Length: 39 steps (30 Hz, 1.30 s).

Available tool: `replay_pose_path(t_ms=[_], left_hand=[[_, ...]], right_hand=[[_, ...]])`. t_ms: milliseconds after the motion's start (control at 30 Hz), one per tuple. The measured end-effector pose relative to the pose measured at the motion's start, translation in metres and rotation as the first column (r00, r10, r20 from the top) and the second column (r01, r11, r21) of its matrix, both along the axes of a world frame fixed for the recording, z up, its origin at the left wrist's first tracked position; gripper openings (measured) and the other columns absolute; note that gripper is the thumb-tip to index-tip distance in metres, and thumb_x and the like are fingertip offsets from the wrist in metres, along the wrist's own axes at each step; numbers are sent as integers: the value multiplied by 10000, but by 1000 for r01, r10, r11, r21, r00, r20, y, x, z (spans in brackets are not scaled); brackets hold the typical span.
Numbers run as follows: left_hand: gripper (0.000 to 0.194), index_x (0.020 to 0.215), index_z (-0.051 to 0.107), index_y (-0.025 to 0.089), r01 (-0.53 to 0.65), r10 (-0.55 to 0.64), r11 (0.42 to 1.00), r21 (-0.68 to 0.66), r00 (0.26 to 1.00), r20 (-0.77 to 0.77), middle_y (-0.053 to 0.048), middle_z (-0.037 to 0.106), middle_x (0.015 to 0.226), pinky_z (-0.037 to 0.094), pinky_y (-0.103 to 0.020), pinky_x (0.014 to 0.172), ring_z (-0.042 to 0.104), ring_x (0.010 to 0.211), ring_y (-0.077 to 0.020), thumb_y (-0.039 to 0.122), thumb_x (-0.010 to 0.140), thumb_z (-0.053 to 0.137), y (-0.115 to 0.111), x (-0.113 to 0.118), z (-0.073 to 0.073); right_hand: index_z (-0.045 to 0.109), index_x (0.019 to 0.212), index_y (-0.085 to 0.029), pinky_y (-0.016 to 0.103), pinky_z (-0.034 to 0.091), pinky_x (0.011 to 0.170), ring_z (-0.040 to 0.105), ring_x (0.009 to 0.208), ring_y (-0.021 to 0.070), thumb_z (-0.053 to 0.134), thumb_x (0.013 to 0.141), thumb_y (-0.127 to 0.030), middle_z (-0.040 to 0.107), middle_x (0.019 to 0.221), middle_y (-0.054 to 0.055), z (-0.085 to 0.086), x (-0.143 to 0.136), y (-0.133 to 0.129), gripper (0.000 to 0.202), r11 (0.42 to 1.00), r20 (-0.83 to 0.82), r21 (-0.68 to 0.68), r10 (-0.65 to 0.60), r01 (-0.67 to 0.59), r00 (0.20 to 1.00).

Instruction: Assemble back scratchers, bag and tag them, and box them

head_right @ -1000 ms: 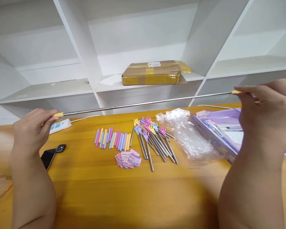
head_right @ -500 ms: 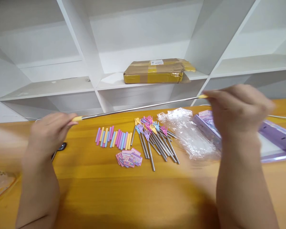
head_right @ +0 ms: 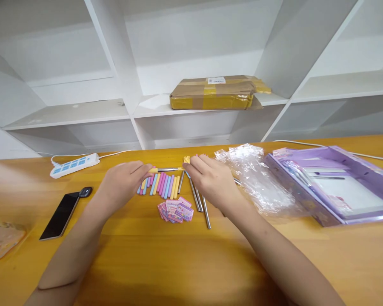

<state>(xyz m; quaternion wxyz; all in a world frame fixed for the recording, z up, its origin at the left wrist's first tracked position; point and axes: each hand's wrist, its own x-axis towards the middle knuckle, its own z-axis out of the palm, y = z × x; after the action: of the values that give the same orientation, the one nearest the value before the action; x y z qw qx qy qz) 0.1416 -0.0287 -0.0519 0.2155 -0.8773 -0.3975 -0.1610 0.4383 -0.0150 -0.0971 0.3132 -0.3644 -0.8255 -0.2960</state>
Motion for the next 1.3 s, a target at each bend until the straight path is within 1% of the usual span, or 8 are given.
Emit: replay_pose_path(t_ms=[133,300,433,733,933,1100,1200,1300], left_hand=[[203,1014,670,188,3,-4,999,-42,1000,-24,-23,632,783,247,-346,589,518,668,-177,208,1118,498,0,3,-6],[188,1036,669,194,19,-19,999,-37,1000,0,-26,649,802,305,-343,614,542,680,-179,201,1117,499,2,-2,-7],[179,1094,669,207,19,-19,1000,-11,1000,2,-27,684,845,326,-337,634,564,704,-177,168,1107,495,5,-7,-9],[233,949,643,208,35,-36,998,57,999,28,2,601,719,281,-340,631,489,628,-171,245,1132,504,6,2,-10],[202,982,648,210,47,-49,996,81,998,29,-7,613,746,310,-335,639,521,658,-175,232,1127,509,5,-2,-10],[175,1031,666,199,88,-94,989,122,995,44,-18,663,783,336,-342,650,553,675,-175,217,1123,519,5,0,-11],[195,1042,677,203,77,-84,991,112,995,58,-18,673,786,349,-340,656,574,685,-177,249,1133,511,8,3,-16],[251,1044,697,207,52,-59,992,117,997,56,-19,690,776,357,-344,662,591,682,-180,291,1149,485,16,0,-18]], right_hand=[[697,1002,-181,322,313,668,454,778,160,563,1052,-72,645,870,39,1,-2,1,179,1000,14,-2,2,-2,1000],[707,1027,-185,324,331,695,479,807,167,590,1074,-137,673,920,44,2,0,2,135,1000,23,-1,15,-15,1000],[713,1052,-186,337,319,701,484,824,177,568,1073,-125,674,960,56,5,1,1,159,996,-2,-83,25,-25,1000],[709,993,-179,337,273,717,439,777,175,578,1067,-152,596,854,47,9,6,3,153,992,-22,-128,-16,13,1000],[703,1002,-184,328,309,762,483,810,175,532,1124,-253,647,910,58,11,10,4,222,992,-64,-126,0,-8,998],[703,1056,-177,322,314,779,477,816,175,535,1093,-148,668,952,54,14,10,1,175,991,34,-132,24,-20,999],[708,1051,-183,320,319,785,487,827,181,551,1058,-95,665,929,46,15,11,4,181,993,23,-116,28,-25,999],[728,1014,-192,323,311,774,509,833,184,539,1042,-69,661,873,43,20,27,14,227,996,-1,-89,21,-21,1000]])
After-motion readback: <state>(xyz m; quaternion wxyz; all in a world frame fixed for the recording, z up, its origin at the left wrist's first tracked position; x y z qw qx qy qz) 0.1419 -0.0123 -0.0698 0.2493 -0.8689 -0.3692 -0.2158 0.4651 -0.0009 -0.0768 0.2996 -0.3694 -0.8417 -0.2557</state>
